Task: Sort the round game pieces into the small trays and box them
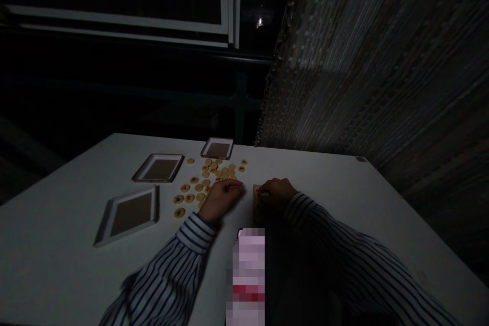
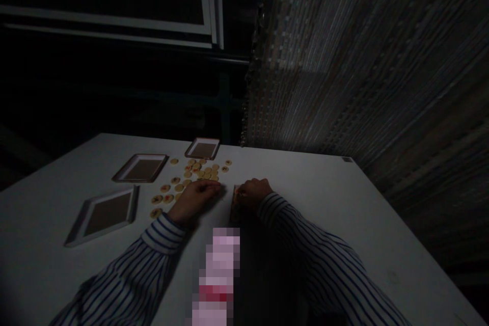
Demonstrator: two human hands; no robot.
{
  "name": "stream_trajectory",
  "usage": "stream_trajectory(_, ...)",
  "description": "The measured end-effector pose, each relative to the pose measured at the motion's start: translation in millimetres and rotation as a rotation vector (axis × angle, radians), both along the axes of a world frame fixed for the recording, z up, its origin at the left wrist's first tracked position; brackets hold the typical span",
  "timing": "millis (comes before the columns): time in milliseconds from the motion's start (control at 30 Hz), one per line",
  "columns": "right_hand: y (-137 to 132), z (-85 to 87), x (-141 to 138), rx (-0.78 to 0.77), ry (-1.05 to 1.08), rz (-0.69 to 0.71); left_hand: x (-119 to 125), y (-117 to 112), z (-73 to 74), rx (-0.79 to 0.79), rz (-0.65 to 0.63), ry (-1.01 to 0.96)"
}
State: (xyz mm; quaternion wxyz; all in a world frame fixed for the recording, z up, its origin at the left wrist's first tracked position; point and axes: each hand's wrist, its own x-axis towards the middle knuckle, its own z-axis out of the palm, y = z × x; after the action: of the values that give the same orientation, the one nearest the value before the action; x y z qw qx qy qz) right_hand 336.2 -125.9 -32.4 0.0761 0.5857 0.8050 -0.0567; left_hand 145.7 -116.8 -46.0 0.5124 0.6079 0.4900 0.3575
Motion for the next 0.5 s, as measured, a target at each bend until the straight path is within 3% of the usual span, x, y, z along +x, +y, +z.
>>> stream_trajectory(500,-4.2,4.7,-3.8,0.012,-0.021,0.021,-3.0,-2.2,2.9,0.040,-0.003,0.019)
